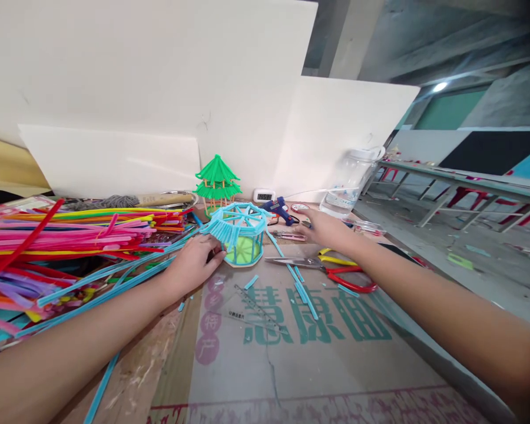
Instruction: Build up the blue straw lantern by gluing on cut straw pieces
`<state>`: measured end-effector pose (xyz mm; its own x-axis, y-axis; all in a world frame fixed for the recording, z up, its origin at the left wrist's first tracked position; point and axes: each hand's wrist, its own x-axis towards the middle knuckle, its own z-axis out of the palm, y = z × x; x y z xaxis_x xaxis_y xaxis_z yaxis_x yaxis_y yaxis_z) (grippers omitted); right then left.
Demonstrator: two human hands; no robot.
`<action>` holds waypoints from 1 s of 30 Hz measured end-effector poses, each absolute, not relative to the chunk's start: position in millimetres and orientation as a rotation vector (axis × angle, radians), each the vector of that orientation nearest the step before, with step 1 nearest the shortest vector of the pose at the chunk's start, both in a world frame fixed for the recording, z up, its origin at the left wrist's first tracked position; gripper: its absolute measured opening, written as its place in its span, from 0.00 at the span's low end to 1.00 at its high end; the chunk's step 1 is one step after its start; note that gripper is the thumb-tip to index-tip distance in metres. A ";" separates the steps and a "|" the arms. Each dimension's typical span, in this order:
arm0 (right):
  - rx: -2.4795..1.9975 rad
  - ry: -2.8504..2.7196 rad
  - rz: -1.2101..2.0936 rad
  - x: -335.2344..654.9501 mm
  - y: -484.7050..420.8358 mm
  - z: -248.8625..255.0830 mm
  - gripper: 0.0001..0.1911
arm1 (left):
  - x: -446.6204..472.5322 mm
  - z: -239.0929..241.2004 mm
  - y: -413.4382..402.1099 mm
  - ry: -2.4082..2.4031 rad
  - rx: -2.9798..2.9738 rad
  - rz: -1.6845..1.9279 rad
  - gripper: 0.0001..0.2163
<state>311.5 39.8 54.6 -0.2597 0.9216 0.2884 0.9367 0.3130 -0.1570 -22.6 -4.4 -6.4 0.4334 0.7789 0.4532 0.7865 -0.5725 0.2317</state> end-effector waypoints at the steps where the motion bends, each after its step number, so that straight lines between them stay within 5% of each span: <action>1: -1.687 -2.229 -0.032 314.4 50.7 55.1 0.29 | -22.6 -6.3 -4.7 -1.447 -2.648 -0.824 0.12; 14: -1.678 -2.035 0.299 283.3 131.5 34.2 0.21 | -22.1 -4.9 -4.9 -1.454 -2.646 -0.829 0.11; 30: -1.686 -1.959 0.421 285.5 100.1 54.0 0.13 | -22.1 -5.8 -4.5 -1.422 -2.644 -0.839 0.10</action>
<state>285.5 100.1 54.0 -0.0926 0.9793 0.1799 0.8187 0.1777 -0.5460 -22.1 -4.5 -5.8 0.4389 0.7672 0.4677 0.7803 -0.5835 0.2250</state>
